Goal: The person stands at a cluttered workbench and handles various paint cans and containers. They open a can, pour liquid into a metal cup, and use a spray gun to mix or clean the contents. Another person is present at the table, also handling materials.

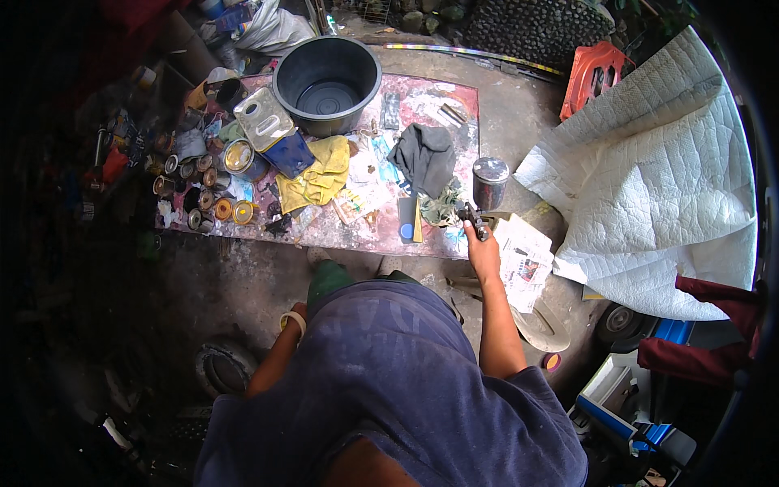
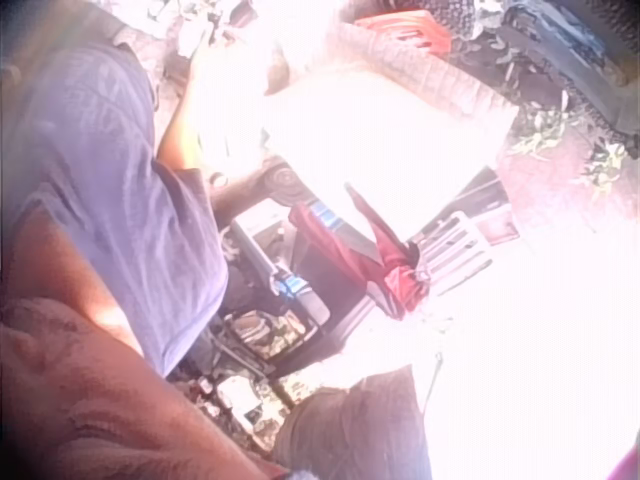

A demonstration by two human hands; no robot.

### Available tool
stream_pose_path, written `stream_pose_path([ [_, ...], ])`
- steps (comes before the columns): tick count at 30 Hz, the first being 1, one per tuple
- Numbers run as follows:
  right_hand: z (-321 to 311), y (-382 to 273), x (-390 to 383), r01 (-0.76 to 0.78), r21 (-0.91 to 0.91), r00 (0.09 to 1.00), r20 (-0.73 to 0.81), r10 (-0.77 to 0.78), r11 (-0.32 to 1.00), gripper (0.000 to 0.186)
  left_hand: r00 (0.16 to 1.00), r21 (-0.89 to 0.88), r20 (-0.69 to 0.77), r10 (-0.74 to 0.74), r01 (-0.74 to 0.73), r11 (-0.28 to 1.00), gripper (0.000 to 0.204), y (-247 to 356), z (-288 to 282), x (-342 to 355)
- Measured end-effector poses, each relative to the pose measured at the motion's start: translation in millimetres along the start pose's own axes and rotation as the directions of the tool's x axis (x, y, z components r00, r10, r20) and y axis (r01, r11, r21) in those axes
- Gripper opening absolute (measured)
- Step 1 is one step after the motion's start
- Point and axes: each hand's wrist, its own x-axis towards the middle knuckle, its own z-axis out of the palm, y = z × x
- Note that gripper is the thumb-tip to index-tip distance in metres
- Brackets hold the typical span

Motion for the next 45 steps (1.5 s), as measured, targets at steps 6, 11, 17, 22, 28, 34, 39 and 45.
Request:
stream_pose_path([
  [6,3.1,5.5,-2.5,0.047,0.015,0.998,-0.036,-0.047,0.999,0.049,1.000,-0.022,-0.016,-0.004,0.003,1.000,0.025,-4.0,9.9,-0.8],
  [11,2.8,14.1,1.9,0.007,-0.010,1.000,0.016,-0.007,1.000,0.057,1.000,0.052,0.010,-0.015,0.014,0.999,0.023,-0.2,0.2,2.6],
  [17,2.6,19.2,-8.4,-0.020,-0.022,0.999,0.035,0.020,1.000,0.056,0.999,0.057,0.023,-0.043,0.042,0.998,0.026,-4.9,23.1,2.6],
  [22,-0.3,11.4,-16.7,-0.025,0.001,0.999,0.029,0.025,1.000,0.052,0.994,0.010,-0.102,-0.035,0.036,0.999,0.028,-22.8,53.3,11.5],
  [28,3.8,33.2,-7.6,0.022,0.038,1.000,-0.013,-0.022,0.999,0.049,0.993,0.049,0.115,0.006,-0.012,0.999,0.026,5.6,-9.4,-2.7],
  [34,3.6,45.5,-16.4,0.049,0.090,0.999,0.016,-0.050,0.995,0.042,0.992,-0.045,0.104,-0.077,0.082,0.996,0.024,-1.2,-19.5,-16.7],
  [39,16.2,59.4,-11.0,0.119,0.129,0.993,-0.031,-0.116,0.984,0.037,0.997,0.015,0.079,-0.001,0.000,1.000,0.024,1.1,-33.4,-22.4],
  [45,13.5,63.2,-15.0,-0.010,0.191,1.000,0.028,0.005,0.981,0.037,0.998,0.055,0.014,0.060,-0.060,0.997,0.029,-0.5,-28.4,-29.1],
])
